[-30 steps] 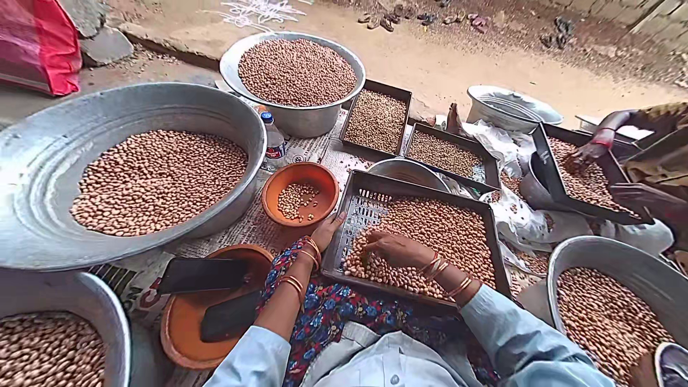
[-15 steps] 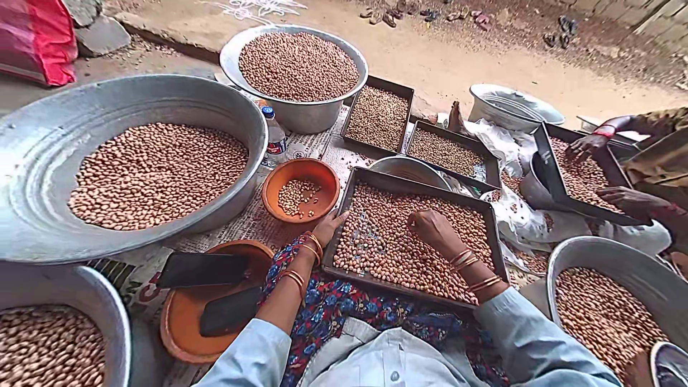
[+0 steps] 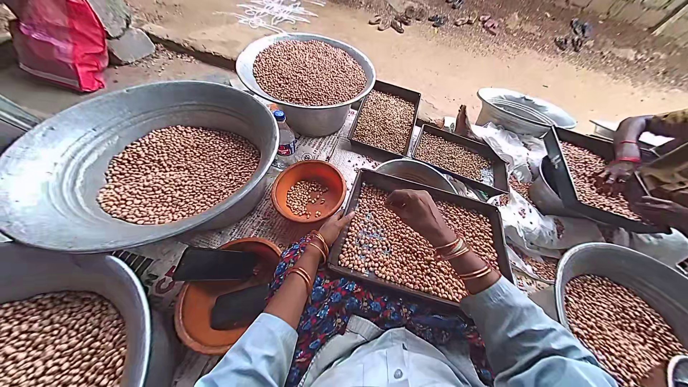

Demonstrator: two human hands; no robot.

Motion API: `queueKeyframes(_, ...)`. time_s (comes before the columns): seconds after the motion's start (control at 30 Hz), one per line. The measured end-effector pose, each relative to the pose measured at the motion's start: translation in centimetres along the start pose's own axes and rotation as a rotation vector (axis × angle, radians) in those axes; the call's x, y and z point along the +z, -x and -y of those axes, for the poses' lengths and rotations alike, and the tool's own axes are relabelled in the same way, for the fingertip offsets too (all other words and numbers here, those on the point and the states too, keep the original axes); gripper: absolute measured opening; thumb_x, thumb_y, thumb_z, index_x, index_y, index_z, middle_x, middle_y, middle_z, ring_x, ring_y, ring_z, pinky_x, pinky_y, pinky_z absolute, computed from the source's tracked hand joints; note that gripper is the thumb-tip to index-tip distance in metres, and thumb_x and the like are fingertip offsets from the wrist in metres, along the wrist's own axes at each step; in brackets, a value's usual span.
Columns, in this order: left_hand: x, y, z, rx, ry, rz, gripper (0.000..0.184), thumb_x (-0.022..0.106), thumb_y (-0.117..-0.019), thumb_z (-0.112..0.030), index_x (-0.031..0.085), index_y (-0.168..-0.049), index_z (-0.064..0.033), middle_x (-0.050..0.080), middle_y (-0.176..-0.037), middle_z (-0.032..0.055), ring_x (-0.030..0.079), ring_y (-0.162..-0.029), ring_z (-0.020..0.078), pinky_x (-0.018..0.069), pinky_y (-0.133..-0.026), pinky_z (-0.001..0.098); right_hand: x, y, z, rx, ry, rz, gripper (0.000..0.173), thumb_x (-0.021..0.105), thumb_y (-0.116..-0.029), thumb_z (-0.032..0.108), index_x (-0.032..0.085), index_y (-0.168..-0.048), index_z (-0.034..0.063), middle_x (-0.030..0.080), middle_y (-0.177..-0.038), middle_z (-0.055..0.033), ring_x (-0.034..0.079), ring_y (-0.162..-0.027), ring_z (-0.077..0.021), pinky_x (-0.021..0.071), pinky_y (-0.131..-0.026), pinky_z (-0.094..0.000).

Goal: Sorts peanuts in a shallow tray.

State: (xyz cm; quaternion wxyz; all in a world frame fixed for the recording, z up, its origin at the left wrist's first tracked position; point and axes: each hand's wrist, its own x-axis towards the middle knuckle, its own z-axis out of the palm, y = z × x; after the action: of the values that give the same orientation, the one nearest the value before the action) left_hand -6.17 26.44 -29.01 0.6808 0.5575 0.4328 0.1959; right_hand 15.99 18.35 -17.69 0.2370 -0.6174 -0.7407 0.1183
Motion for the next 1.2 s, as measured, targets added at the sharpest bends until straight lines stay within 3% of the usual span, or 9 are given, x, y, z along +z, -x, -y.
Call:
queueKeyframes(0.07, 0.0, 0.1, -0.1, 0.004, -0.004, 0.002, 0.051, 0.044, -0.1111, -0.034, 0.043, -0.152, -0.0026, 0.057, -0.140, 0.0192, 0.062, -0.118, 0.0196, 0.0501, -0.102, 0.0377, 2.1, 0.8, 1.0, 0.031, 0.038, 0.285, 0.017, 0.063, -0.0987, 0.016, 0.076, -0.101, 0.0050, 0.075, -0.093, -0.0136, 0.072, -0.089, -0.0307, 0.0551, -0.083, -0.0538)
queueKeyframes(0.13, 0.0, 0.2, -0.4, 0.005, -0.012, 0.003, 0.050, 0.044, -0.1113, -0.034, 0.045, -0.150, -0.0022, 0.057, -0.140, 0.0195, 0.061, -0.120, 0.0206, 0.0491, -0.103, 0.0389, 4.9, 1.9, 0.9, 0.021, 0.142, 0.469, 0.020, 0.061, -0.0992, 0.016, 0.073, -0.106, 0.0026, 0.073, -0.099, -0.0197, 0.071, -0.095, -0.0395, 0.0533, -0.082, -0.0601)
queueKeyframes(0.27, -0.1, 0.3, -0.5, 0.003, -0.039, 0.005, 0.050, 0.044, -0.1114, -0.033, 0.045, -0.150, -0.0025, 0.056, -0.142, 0.0199, 0.059, -0.124, 0.0220, 0.0465, -0.106, 0.0403, 7.8, 3.3, 0.4, -0.007, 0.241, 0.473, 0.023, 0.054, -0.1013, 0.014, 0.070, -0.103, -0.0023, 0.071, -0.098, -0.0235, 0.071, -0.091, -0.0428, 0.0544, -0.073, -0.0588)
queueKeyframes(0.4, -0.1, 0.3, -0.6, -0.010, -0.048, 0.011, 0.048, 0.043, -0.1116, -0.034, 0.047, -0.149, -0.0036, 0.058, -0.138, 0.0192, 0.061, -0.120, 0.0216, 0.0482, -0.104, 0.0403, 7.2, 2.4, 1.0, 0.003, 0.265, 0.544, 0.027, 0.049, -0.1031, 0.015, 0.068, -0.100, -0.0039, 0.070, -0.097, -0.0247, 0.070, -0.093, -0.0436, 0.0527, -0.075, -0.0593)
queueKeyframes(0.57, -0.1, 0.3, -0.6, -0.006, -0.064, 0.007, 0.048, 0.043, -0.1117, -0.034, 0.048, -0.147, -0.0027, 0.059, -0.137, 0.0198, 0.061, -0.118, 0.0225, 0.0482, -0.104, 0.0414, 6.8, 1.6, 2.1, 0.029, 0.276, 0.621, 0.020, 0.056, -0.0996, 0.011, 0.068, -0.109, -0.0027, 0.070, -0.098, -0.0256, 0.069, -0.096, -0.0456, 0.0516, -0.078, -0.0612)
queueKeyframes(0.93, -0.2, 0.1, -0.3, 0.000, -0.066, 0.012, 0.048, 0.043, -0.1116, -0.034, 0.047, -0.148, -0.0033, 0.060, -0.135, 0.0189, 0.062, -0.116, 0.0210, 0.0491, -0.102, 0.0403, 6.5, 0.8, 2.6, -0.015, 0.241, 0.598, 0.027, 0.048, -0.1033, 0.015, 0.067, -0.101, -0.0041, 0.069, -0.093, -0.0246, 0.069, -0.092, -0.0440, 0.0501, -0.076, -0.0605)
queueKeyframes(1.03, -0.3, -0.3, 0.2, 0.030, -0.062, 0.018, 0.048, 0.043, -0.1112, -0.034, 0.047, -0.148, -0.0023, 0.061, -0.133, 0.0187, 0.062, -0.113, 0.0195, 0.0499, -0.099, 0.0391, 3.8, -0.8, 2.6, -0.018, -0.042, 0.169, 0.028, 0.062, -0.1010, 0.026, 0.073, -0.115, 0.0046, 0.075, -0.095, -0.0127, 0.073, -0.086, -0.0280, 0.0575, -0.080, -0.0490)
queueKeyframes(1.1, -0.4, -0.3, 0.3, 0.028, -0.064, 0.019, 0.050, 0.043, -0.1111, -0.035, 0.045, -0.150, -0.0027, 0.059, -0.138, 0.0199, 0.061, -0.119, 0.0209, 0.0487, -0.103, 0.0403, 1.6, -1.6, 1.8, -0.022, -0.090, -0.026, 0.026, 0.066, -0.1000, 0.020, 0.072, -0.124, 0.0099, 0.077, -0.101, -0.0086, 0.075, -0.086, -0.0220, 0.0617, -0.079, -0.0449)
queueKeyframes(1.2, -0.3, -0.2, 0.1, 0.021, -0.079, 0.016, 0.050, 0.043, -0.1114, -0.035, 0.045, -0.150, -0.0023, 0.058, -0.140, 0.0210, 0.060, -0.123, 0.0236, 0.0466, -0.106, 0.0423, -1.1, -0.8, -0.6, 0.265, 0.175, 0.150, 0.026, 0.057, -0.1047, 0.020, 0.068, -0.124, 0.0074, 0.073, -0.102, -0.0170, 0.071, -0.094, -0.0351, 0.0552, -0.083, -0.0563)
